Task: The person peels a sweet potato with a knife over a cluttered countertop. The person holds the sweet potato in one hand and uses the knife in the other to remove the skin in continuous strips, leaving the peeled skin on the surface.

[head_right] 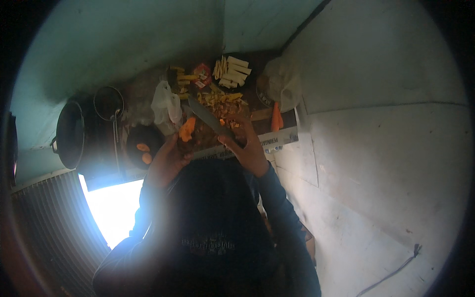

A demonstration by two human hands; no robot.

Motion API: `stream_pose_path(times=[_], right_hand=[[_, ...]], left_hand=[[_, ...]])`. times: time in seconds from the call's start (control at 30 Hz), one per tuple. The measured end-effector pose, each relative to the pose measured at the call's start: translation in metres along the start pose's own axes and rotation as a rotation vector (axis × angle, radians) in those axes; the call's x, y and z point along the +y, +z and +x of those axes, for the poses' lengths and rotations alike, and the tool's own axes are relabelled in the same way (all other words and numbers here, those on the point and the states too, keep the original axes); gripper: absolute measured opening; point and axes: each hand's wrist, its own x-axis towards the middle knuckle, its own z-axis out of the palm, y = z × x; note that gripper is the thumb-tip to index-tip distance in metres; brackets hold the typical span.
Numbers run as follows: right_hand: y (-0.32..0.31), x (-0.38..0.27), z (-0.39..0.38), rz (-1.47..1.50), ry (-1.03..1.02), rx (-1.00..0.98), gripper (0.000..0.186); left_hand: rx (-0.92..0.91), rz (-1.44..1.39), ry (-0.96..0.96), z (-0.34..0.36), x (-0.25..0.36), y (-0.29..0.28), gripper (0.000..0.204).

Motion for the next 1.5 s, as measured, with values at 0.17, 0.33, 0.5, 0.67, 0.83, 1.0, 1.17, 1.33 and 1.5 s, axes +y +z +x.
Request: stream_pose_path(times=[0.17,0.33,0.5,0.67,0.83,1.0,1.17,1.33,1.5], right_hand=[[-0.001,-0.005,0.000,-0.117,-0.003,-0.005,0.048],[0.000,-0.007,-0.002,-0.089,0.041,0.003,0.047],[0.000,-0.011,-0.003,-0.166,-0.075,-0.031,0.056],[0.006,-0.029,-0.010,-0.233,-0.232,-0.192,0.073],[0.017,-0.044,-0.009,-0.247,-0.238,-0.257,0.086],[0.020,-0.044,-0.009,-0.198,-0.169,-0.283,0.089],[0.018,-0.041,-0.010,-0.257,-0.225,-0.264,0.090],[0.021,-0.042,-0.011,-0.274,-0.239,-0.269,0.088],[0.021,-0.043,-0.012,-0.309,-0.198,-0.380,0.075]], left_hand=[[0.010,0.004,0.038,-0.004,0.003,0.009,0.026],[0.058,0.029,0.092,-0.006,0.004,0.014,0.023],[0.032,0.073,0.109,-0.003,0.004,0.010,0.024],[0.064,0.112,0.122,0.001,0.001,0.009,0.031],[0.045,0.121,0.258,-0.005,-0.003,0.017,0.037],[0.016,0.169,0.259,-0.009,0.002,0.026,0.035],[0.092,0.187,0.273,-0.011,0.003,0.030,0.038],[0.110,0.239,0.236,-0.016,0.003,0.027,0.047],[0.036,0.140,0.220,-0.025,-0.001,0.022,0.051]])
